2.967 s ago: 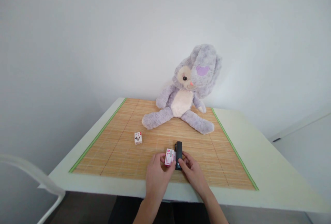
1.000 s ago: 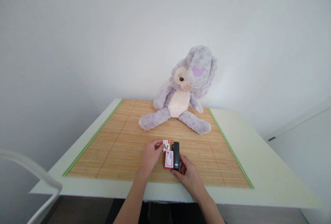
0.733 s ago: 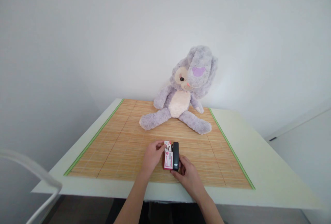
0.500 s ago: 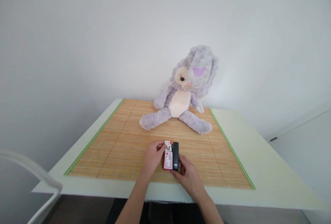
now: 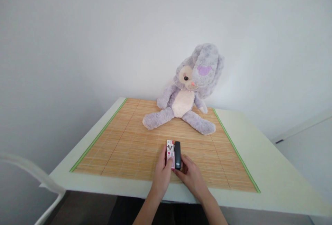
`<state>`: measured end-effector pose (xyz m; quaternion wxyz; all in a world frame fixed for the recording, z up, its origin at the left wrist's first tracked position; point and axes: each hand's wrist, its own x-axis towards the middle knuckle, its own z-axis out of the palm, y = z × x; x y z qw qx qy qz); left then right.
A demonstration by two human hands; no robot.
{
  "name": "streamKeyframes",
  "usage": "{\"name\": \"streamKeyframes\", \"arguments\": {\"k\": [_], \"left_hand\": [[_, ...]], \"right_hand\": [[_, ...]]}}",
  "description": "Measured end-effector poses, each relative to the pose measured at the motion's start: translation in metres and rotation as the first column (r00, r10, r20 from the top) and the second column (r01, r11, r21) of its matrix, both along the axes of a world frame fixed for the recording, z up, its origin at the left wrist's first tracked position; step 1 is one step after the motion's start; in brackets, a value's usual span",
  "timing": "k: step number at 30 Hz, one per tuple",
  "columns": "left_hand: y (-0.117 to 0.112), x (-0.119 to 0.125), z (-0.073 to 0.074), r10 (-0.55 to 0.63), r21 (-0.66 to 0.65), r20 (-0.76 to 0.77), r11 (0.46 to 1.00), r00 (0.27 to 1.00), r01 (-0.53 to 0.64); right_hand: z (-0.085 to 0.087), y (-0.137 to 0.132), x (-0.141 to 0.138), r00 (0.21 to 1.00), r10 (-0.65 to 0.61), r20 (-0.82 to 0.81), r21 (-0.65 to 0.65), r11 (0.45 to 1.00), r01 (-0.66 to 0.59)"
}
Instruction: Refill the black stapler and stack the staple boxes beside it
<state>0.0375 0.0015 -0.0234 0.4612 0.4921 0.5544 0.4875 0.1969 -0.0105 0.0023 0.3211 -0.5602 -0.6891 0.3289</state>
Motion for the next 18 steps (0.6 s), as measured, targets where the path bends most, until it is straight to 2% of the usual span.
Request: {"name": "streamKeyframes", "arguments": {"k": [5, 9, 14, 18], "left_hand": [[-0.005, 0.002, 0.007, 0.002, 0.021, -0.057, 1.000, 0.998, -0.001], [-0.008, 0.007, 0.005, -0.003, 0.026, -0.067, 1.000, 0.998, 0.004], [-0.010, 0.011, -0.001, -0.008, 0.018, -0.002, 1.000, 1.000, 0.008], [-0.010, 0.016, -0.001, -0.019, -0.014, 0.044, 1.000, 0.999, 0.020]], "right_hand": [[0.002, -0.002, -0.004, 1.000, 0.006, 0.027, -0.003, 1.000, -0.005], [-0.003, -0.004, -0.010, 0.997, -0.055, 0.056, 0.033, 0.998, 0.053], [-0.006, -0.005, -0.011, 0.994, -0.080, 0.079, 0.035, 0.996, 0.077], [-0.001, -0.001, -0.006, 0.994, -0.045, 0.097, 0.015, 0.999, 0.044]]}}
